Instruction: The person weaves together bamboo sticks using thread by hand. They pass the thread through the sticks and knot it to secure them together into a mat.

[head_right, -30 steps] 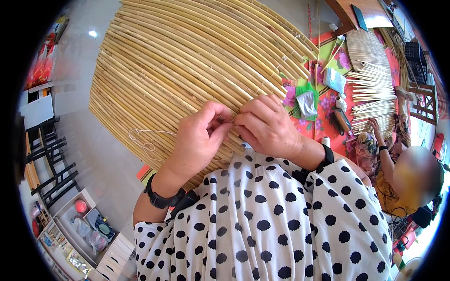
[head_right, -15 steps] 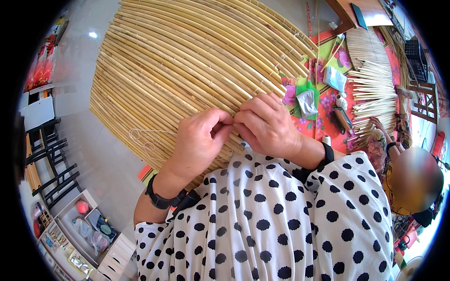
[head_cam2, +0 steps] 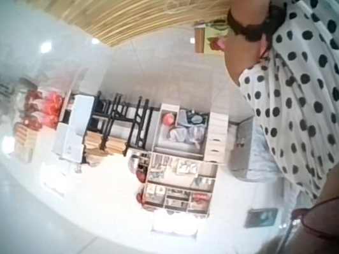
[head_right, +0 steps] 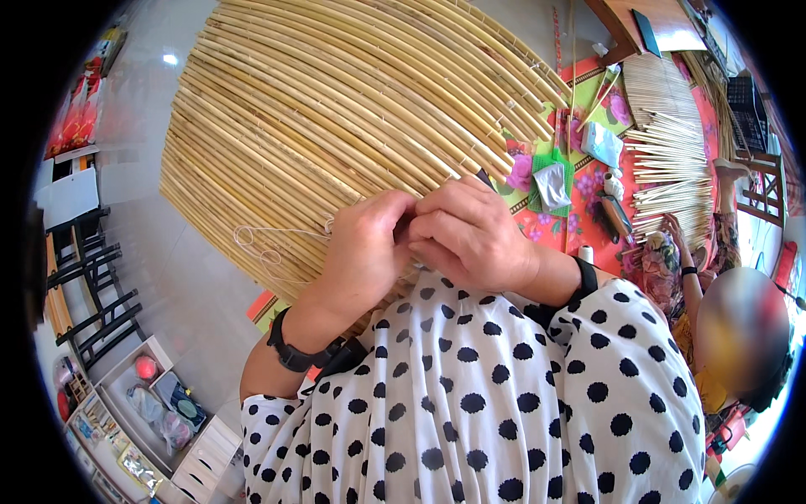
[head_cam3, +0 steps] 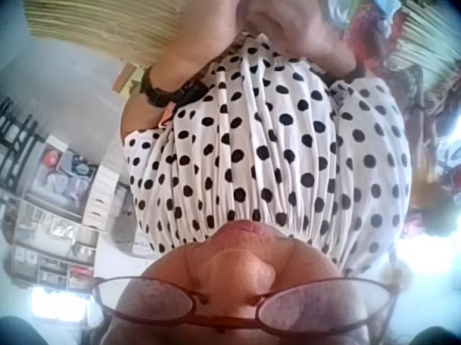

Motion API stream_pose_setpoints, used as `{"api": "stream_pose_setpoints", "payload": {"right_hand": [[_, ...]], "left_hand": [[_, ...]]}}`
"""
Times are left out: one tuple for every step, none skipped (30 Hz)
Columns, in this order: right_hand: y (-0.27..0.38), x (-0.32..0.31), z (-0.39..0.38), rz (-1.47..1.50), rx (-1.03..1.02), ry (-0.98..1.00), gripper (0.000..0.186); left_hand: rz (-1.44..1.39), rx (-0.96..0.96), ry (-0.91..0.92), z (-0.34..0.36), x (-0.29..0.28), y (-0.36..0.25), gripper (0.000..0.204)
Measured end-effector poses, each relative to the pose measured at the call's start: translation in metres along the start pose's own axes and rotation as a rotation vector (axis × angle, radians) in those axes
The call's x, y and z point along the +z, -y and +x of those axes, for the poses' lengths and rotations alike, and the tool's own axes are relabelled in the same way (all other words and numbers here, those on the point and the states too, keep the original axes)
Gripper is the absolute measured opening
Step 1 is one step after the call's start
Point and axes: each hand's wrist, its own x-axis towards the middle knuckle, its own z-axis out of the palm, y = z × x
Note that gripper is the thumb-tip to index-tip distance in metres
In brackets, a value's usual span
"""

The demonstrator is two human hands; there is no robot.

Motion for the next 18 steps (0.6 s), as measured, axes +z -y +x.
{"api": "stream_pose_setpoints", "payload": {"right_hand": [[0.0, -0.001, 0.0, -0.031, 0.014, -0.018, 0.021], [-0.001, -0.004, 0.001, -0.063, 0.028, -0.035, 0.021], [-0.002, -0.006, 0.0, -0.094, 0.045, -0.052, 0.021], [-0.005, -0.008, -0.003, -0.122, 0.089, -0.071, 0.023], [-0.007, -0.012, -0.004, -0.157, 0.097, -0.064, 0.023], [-0.007, -0.016, -0.004, -0.191, 0.103, -0.055, 0.024], [-0.008, -0.017, -0.004, -0.224, 0.109, -0.046, 0.025], [-0.007, -0.016, -0.005, -0.25, 0.123, -0.033, 0.028], [-0.004, -0.016, -0.004, -0.27, 0.127, -0.017, 0.029], [0.0, -0.015, -0.001, -0.29, 0.132, -0.001, 0.031], [0.002, -0.014, 0.0, -0.31, 0.136, 0.015, 0.032], [0.002, -0.014, -0.001, -0.324, 0.129, 0.033, 0.033], [0.001, -0.014, -0.002, -0.337, 0.122, 0.052, 0.034], [0.0, -0.014, -0.003, -0.351, 0.114, 0.071, 0.035], [-0.001, -0.014, -0.004, -0.347, 0.112, 0.071, 0.034], [-0.002, -0.013, -0.005, -0.344, 0.11, 0.072, 0.033], [-0.003, -0.013, -0.006, -0.341, 0.108, 0.073, 0.032], [-0.004, -0.013, -0.008, -0.344, 0.105, 0.082, 0.03]], "left_hand": [[0.01, 0.002, 0.016, 0.0, 0.0, 0.0, 0.016], [-0.005, 0.001, -0.001, 0.0, -0.001, 0.0, 0.016], [-0.023, -0.001, -0.016, 0.0, -0.001, -0.002, 0.016], [-0.04, -0.003, -0.031, -0.001, -0.002, -0.003, 0.016], [-0.066, -0.027, -0.022, -0.002, -0.003, -0.003, 0.016], [-0.091, -0.052, -0.014, -0.004, -0.005, -0.001, 0.016], [-0.116, -0.078, -0.007, -0.006, -0.006, 0.0, 0.017], [-0.139, -0.096, -0.017, -0.007, -0.006, 0.002, 0.017], [-0.163, -0.111, -0.026, -0.008, -0.005, 0.004, 0.018], [-0.187, -0.127, -0.034, -0.009, -0.005, 0.006, 0.019], [-0.183, -0.135, -0.027, -0.009, -0.006, 0.006, 0.02], [-0.179, -0.143, -0.02, -0.009, -0.007, 0.006, 0.021], [-0.175, -0.151, -0.013, -0.01, -0.007, 0.006, 0.022], [-0.16, -0.143, -0.017, -0.009, -0.008, 0.005, 0.021], [-0.145, -0.136, -0.023, -0.008, -0.008, 0.003, 0.021], [-0.13, -0.128, -0.028, -0.007, -0.009, 0.002, 0.021], [-0.126, -0.128, -0.029, -0.007, -0.008, 0.002, 0.021], [-0.124, -0.13, -0.031, -0.007, -0.008, 0.003, 0.021]]}}
